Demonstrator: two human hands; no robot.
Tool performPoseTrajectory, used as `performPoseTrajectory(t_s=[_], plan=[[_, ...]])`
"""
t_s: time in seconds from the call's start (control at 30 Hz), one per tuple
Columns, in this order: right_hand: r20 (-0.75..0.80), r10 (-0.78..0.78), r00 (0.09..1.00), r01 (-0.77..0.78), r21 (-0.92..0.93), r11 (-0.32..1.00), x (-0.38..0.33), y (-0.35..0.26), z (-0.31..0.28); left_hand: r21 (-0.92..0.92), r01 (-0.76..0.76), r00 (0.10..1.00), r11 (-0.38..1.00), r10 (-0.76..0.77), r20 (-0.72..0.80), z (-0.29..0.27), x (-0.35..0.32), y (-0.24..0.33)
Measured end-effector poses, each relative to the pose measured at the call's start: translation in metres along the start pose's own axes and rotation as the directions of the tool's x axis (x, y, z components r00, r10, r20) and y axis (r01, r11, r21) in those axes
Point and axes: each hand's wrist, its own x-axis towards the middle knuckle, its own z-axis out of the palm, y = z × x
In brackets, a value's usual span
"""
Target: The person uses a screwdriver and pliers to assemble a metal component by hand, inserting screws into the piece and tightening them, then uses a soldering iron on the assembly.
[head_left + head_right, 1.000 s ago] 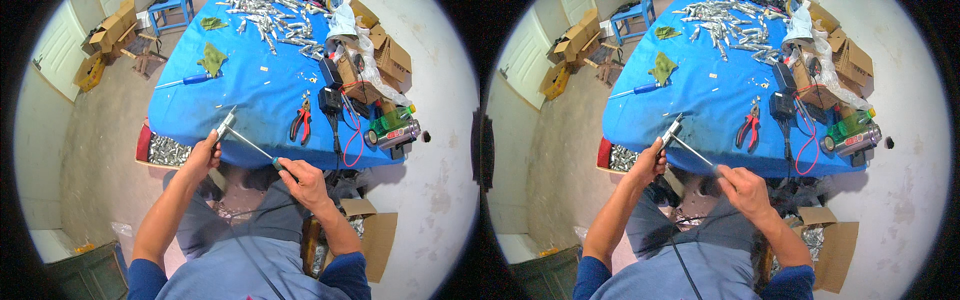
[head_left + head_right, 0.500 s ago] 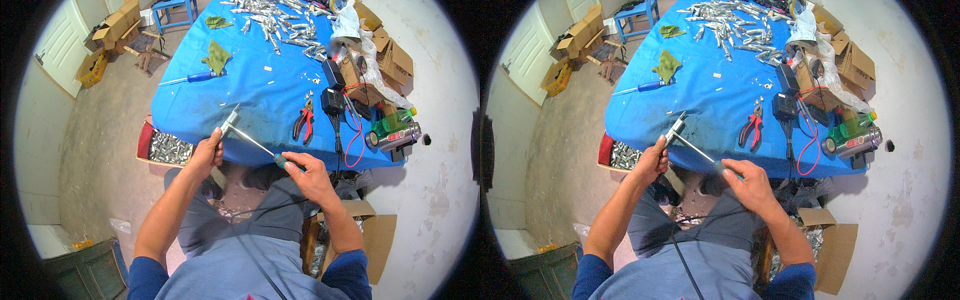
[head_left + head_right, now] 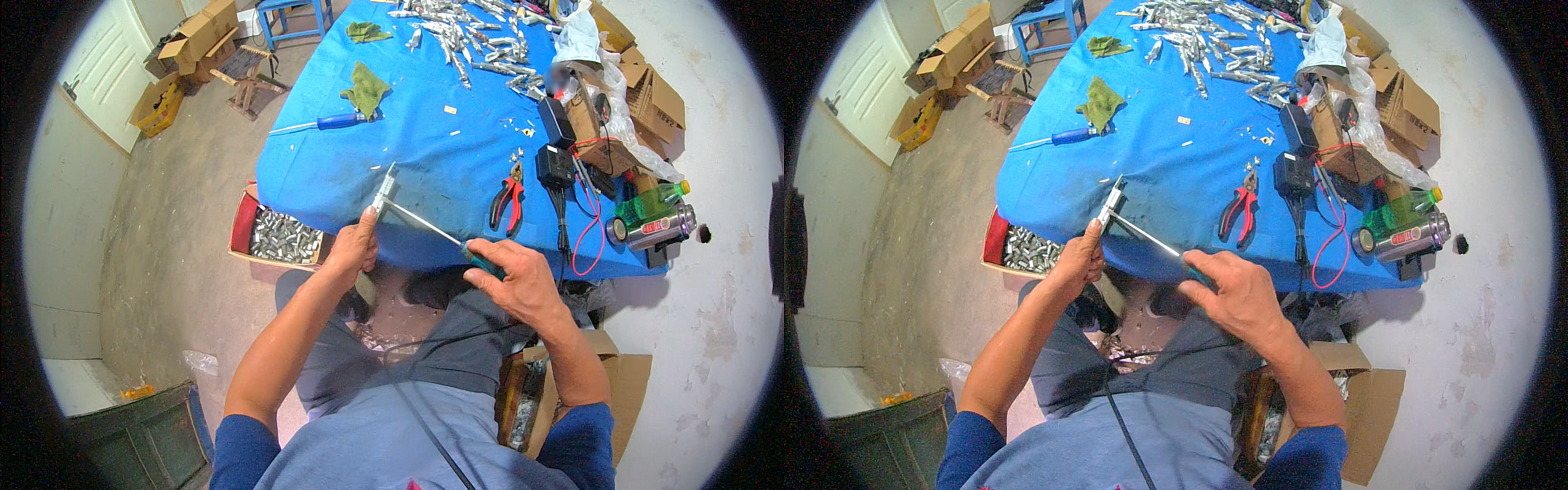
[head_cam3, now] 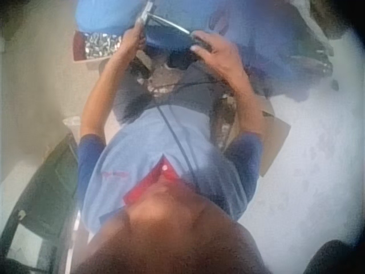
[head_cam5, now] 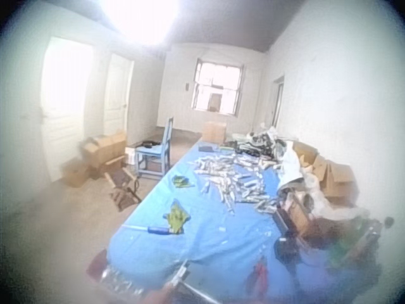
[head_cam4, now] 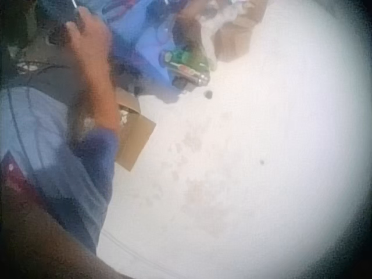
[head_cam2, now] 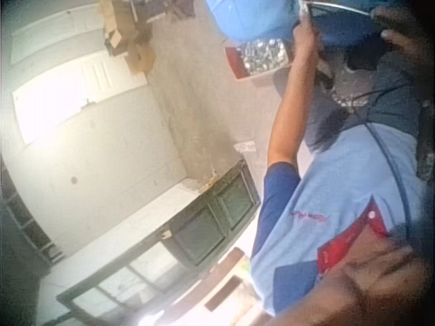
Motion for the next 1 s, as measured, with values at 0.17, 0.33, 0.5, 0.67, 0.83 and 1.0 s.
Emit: performPoseTrajectory(t_s=[0.17, 0.33, 0.5, 0.67, 0.83, 1.0], plan=[[0.049, 0.08, 0.996, -0.089, 0.226, 0.97, 0.016, 0.015, -0.005, 0.026, -0.01, 1.0, 1.0, 0.01, -0.009, 0.0, -0.001, 0.0], [0.382, 0.375, 0.845, -0.528, 0.482, 0.699, 0.023, 0.035, -0.007, 0.056, -0.04, 0.998, 0.998, 0.042, -0.04, 0.004, -0.002, 0.002], [0.385, 0.404, 0.83, -0.553, 0.663, 0.505, 0.008, 0.038, 0.024, 0.041, -0.027, 0.999, 0.999, 0.029, -0.036, 0.001, 0.0, 0.0], [-0.086, 0.094, 0.992, -0.065, 0.291, 0.954, -0.008, 0.025, 0.031, 0.04, 0.003, 1.0, 0.999, -0.001, -0.028, 0.0, -0.003, 0.004], [-0.055, 0.052, 0.997, -0.044, 0.143, 0.989, -0.005, 0.011, 0.018, 0.032, 0.033, 0.999, 0.999, -0.033, -0.013, -0.002, -0.001, 0.006], [-0.033, 0.033, 0.999, -0.031, 0.076, 0.997, 0.0, 0.003, 0.007, 0.037, 0.038, 0.999, 0.999, -0.039, 0.007, -0.006, 0.0, 0.005]])
